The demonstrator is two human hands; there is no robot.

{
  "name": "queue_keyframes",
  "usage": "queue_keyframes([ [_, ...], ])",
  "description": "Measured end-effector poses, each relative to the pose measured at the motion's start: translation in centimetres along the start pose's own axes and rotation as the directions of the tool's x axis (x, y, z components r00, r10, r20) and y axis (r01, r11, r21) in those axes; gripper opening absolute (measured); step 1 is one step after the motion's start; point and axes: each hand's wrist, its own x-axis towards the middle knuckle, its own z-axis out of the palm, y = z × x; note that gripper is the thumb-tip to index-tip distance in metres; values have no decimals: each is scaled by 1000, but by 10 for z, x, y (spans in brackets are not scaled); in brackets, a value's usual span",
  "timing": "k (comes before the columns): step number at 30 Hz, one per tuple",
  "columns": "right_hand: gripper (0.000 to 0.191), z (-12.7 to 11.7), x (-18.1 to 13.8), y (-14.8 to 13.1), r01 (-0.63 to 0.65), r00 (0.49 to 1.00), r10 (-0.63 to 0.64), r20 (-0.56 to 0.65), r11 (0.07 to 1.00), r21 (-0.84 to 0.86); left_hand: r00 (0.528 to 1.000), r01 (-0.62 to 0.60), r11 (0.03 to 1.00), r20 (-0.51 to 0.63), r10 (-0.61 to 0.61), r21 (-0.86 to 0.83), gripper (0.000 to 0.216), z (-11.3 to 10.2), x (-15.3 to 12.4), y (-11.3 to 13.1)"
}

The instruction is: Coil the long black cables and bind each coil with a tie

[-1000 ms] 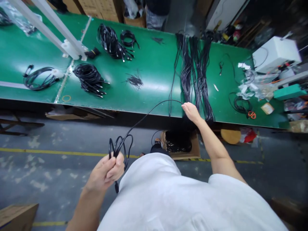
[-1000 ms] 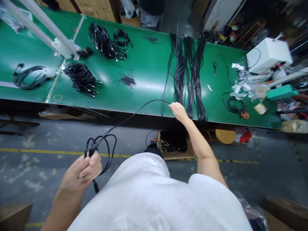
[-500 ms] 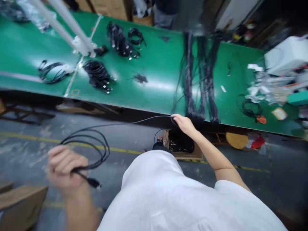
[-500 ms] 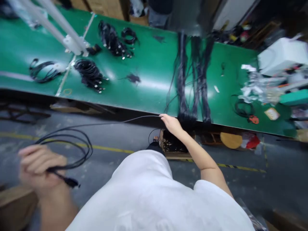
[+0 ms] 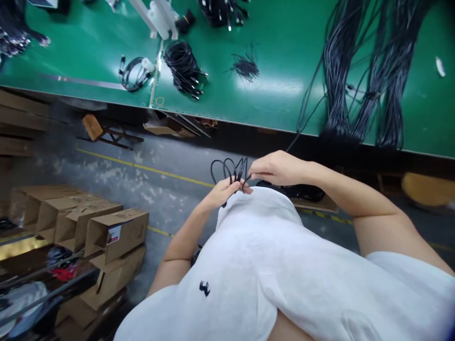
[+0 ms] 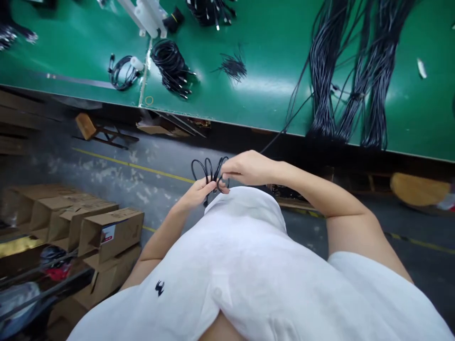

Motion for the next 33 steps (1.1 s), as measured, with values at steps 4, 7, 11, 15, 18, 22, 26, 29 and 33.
queue_keyframes([
  [4, 31, -1, 3, 11, 18, 998, -12, -65, 996, 91, 991, 74, 972, 124, -47, -221, 37, 9, 2, -2],
  [7, 36, 0, -5, 47, 6, 994, 11, -106, 988, 155, 992, 118, 900, 85, -91, -420, 26, 11, -2, 4],
  [11, 46, 2, -60, 135, -312, 881, 305, -362, 949, 41, 992, -4, 773, -98, -75, -635, 29, 7, -8, 17],
  [15, 47, 15, -131, 211, -549, 784, 452, -426, 825, -134, 974, 2, 699, -157, -163, -715, 35, 5, -10, 20],
  [18, 52, 20, -151, 220, -577, 766, 436, -472, 791, -204, 967, -79, 683, -222, -125, -726, 36, 6, -11, 25],
  [22, 53, 19, -116, 143, -500, 820, 358, -446, 827, -256, 922, -305, 711, -383, 55, -633, 32, -1, -15, 46],
  [26, 44, 35, -83, 57, -282, 959, 269, -92, 943, -179, 765, -606, 660, -554, 329, -444, 19, -36, -30, 71],
  [29, 43, 54, -91, 67, -318, 948, 318, 16, 948, 10, 655, -742, 547, -597, 464, -388, 13, -74, -52, 81],
  [33, 41, 67, -104, 112, -416, 884, 415, -216, 908, 41, 586, -806, 432, -647, 488, -405, 17, -105, -79, 76],
])
